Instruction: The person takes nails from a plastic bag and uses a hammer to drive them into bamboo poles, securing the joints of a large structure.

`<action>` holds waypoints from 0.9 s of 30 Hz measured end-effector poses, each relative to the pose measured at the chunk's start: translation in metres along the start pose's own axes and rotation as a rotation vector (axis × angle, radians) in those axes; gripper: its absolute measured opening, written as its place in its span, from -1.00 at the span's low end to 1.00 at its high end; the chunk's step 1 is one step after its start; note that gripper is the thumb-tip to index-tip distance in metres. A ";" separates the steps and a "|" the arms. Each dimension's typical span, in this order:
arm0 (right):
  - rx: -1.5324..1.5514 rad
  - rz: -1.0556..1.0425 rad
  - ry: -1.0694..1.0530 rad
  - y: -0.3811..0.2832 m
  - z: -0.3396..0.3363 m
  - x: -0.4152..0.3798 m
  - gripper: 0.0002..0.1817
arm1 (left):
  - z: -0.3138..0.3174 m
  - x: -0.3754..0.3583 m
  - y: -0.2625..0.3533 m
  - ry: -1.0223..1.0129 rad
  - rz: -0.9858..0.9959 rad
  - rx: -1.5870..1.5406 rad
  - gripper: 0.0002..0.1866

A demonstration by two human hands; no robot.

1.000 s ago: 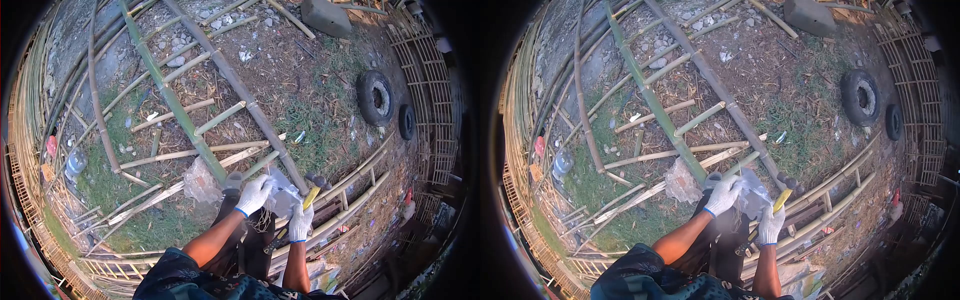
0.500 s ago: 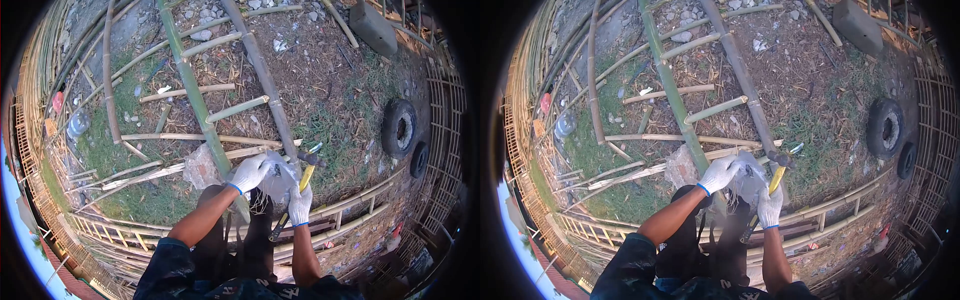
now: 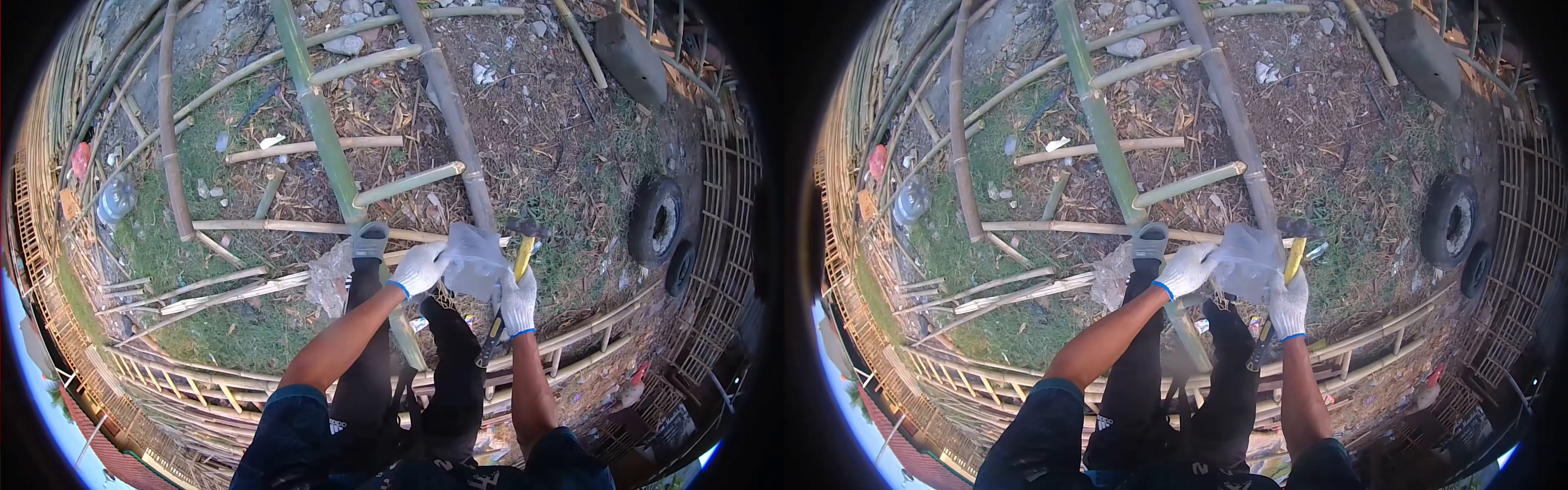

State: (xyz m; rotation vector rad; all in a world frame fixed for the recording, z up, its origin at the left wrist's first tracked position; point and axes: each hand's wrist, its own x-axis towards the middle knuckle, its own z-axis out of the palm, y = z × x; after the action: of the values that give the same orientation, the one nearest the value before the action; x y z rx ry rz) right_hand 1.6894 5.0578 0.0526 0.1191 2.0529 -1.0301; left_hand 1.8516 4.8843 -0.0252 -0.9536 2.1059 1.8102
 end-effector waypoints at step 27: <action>-0.226 -0.597 0.065 0.122 0.035 0.192 -0.90 | -0.010 0.208 -0.108 -0.441 0.277 0.039 -0.55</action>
State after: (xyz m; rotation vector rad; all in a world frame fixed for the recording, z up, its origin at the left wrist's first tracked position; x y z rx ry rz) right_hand 1.6340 5.0648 -0.1710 -0.6174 2.3055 -1.1334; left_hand 1.7572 4.8013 -0.2231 -0.2226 2.0465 1.8780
